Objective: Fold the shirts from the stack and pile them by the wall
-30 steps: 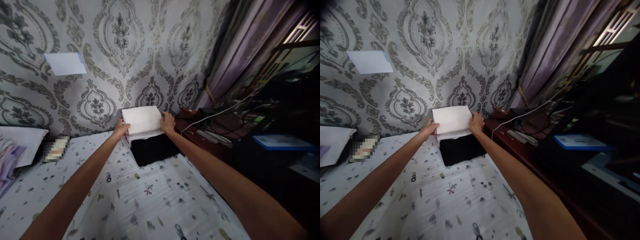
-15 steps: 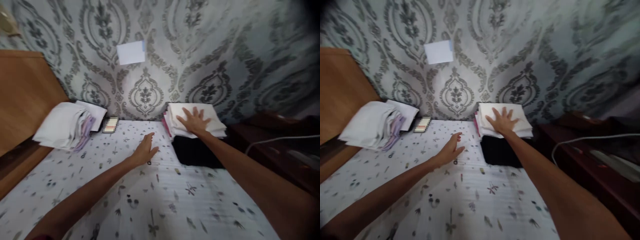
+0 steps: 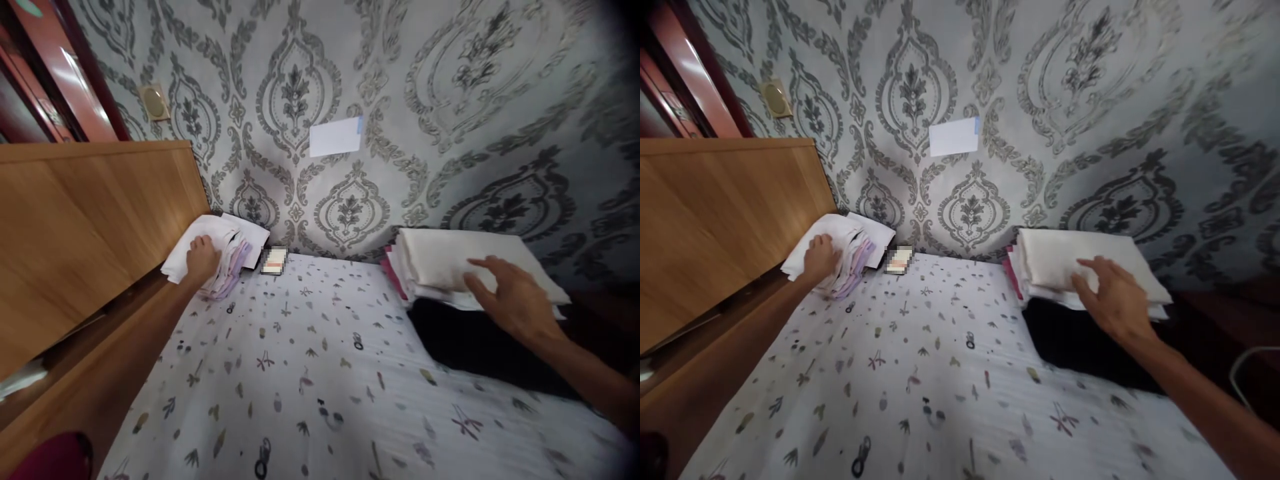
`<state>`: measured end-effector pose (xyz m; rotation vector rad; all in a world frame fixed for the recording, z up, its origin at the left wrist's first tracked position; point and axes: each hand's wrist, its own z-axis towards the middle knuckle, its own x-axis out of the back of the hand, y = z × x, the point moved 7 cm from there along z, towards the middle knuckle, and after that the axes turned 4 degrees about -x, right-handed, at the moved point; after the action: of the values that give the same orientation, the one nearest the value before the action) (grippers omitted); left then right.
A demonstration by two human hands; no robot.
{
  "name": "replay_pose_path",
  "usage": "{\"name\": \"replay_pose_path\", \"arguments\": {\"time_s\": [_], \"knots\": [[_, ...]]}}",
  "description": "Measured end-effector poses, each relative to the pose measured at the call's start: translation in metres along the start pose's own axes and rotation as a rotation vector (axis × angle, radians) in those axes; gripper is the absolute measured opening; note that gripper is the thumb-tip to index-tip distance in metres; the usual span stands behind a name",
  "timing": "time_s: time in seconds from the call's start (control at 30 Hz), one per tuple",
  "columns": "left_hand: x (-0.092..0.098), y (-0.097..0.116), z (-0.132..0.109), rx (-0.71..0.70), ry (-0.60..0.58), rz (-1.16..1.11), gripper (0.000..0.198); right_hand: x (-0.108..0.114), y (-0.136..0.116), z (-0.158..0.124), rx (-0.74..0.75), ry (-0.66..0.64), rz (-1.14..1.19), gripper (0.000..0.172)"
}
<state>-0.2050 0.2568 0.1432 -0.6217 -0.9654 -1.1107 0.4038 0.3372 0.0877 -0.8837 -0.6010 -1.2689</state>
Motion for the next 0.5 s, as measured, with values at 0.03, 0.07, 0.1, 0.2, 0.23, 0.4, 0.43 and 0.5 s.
{"name": "replay_pose_path", "arguments": {"time_s": [0.03, 0.07, 0.1, 0.2, 0.23, 0.4, 0.43, 0.5], "knots": [[-0.003, -0.011, 0.003, 0.035, -0.014, -0.032, 0.036, 0.002, -0.002, -0.016, 0.002, -0.034, 0.112, 0.05], [-0.006, -0.019, 0.004, 0.064, -0.031, -0.072, 0.034, 0.003, -0.005, -0.032, -0.006, -0.07, 0.208, 0.047], [-0.009, -0.026, 0.005, 0.084, -0.045, -0.113, 0.032, 0.004, -0.01, -0.05, -0.019, -0.098, 0.278, 0.043], [-0.008, -0.039, 0.011, 0.109, -0.057, -0.202, 0.024, 0.006, -0.028, -0.097, -0.061, -0.162, 0.411, 0.03], [-0.005, -0.043, 0.014, 0.115, -0.053, -0.227, 0.023, 0.008, -0.036, -0.11, -0.062, -0.18, 0.437, 0.028], [0.037, -0.046, 0.022, 0.128, 0.045, -0.452, 0.022, 0.025, -0.115, -0.151, 0.076, -0.247, 0.535, 0.037], [0.047, -0.038, 0.018, 0.099, 0.069, -0.514, 0.023, 0.03, -0.142, -0.157, 0.126, -0.25, 0.557, 0.039], [0.066, -0.01, -0.002, -0.017, 0.074, -0.647, 0.022, 0.04, -0.203, -0.169, 0.23, -0.232, 0.602, 0.046]]}}
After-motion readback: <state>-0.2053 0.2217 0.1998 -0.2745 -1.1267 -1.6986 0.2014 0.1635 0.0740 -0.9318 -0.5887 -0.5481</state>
